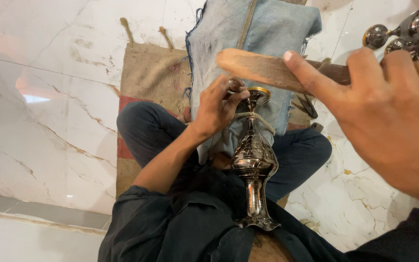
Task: The person sits cross-legged on the floor with a brass vase held against a cloth-covered form on their lap. They hold a chisel against the vase surface and strike it with a wooden mallet to engrave decorative patterns, repositioning the vase and chisel repeatedly to work different areas, and at times rotate the vase to carve its base and rim.
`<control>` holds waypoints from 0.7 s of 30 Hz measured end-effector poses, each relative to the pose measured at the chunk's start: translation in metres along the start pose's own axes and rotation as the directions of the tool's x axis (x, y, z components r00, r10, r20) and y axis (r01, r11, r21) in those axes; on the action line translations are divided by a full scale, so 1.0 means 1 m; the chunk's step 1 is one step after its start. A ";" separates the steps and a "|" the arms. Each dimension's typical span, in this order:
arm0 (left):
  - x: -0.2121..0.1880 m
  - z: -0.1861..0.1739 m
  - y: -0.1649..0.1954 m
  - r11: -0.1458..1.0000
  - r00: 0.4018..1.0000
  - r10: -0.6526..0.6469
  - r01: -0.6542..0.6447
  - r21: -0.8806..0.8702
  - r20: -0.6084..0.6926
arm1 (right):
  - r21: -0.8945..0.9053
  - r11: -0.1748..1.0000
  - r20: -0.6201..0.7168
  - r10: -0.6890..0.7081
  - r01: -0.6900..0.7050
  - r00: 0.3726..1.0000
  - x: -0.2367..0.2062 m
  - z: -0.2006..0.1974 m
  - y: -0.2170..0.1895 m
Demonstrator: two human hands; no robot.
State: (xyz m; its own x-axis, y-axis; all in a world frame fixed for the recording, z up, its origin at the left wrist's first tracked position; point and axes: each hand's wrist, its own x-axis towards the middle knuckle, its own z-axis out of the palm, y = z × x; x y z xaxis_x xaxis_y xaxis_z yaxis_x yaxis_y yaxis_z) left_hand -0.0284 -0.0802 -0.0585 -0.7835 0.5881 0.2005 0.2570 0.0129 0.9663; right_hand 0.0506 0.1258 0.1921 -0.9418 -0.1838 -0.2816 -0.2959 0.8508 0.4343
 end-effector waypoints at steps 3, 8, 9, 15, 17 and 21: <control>0.000 -0.001 -0.003 0.997 1.000 0.022 -0.023 0.072 0.017 | 0.144 0.990 -0.118 0.018 -0.001 0.993 0.002 -0.003 0.000; 0.010 -0.008 -0.011 0.997 0.997 -0.003 0.009 -0.078 0.074 | 0.443 0.896 -0.237 0.130 -0.013 0.963 -0.002 0.009 0.001; 0.012 -0.011 -0.012 0.992 0.994 0.014 -0.001 -0.124 0.109 | 0.568 0.823 -0.253 0.206 -0.027 0.945 -0.001 0.013 0.002; 0.008 -0.010 -0.015 0.989 0.983 0.146 -0.145 -0.014 0.112 | 0.166 0.985 -0.182 -0.016 0.047 0.983 -0.001 0.009 0.002; 0.000 -0.007 -0.016 0.990 0.995 0.087 -0.082 -0.113 0.044 | 0.540 0.835 -0.335 0.103 0.102 0.936 0.015 0.003 -0.004; -0.011 0.005 -0.023 0.993 0.988 0.114 -0.115 -0.001 -0.101 | -0.014 0.998 -0.218 -0.064 0.063 0.974 0.022 -0.024 -0.006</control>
State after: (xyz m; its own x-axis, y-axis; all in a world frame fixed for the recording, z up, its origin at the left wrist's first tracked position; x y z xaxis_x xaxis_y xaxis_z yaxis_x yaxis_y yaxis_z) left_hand -0.0228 -0.0834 -0.0842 -0.8024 0.5009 0.3246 0.3443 -0.0557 0.9372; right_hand 0.0281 0.1050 0.2037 -0.9330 -0.3410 -0.1155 -0.3565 0.8304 0.4281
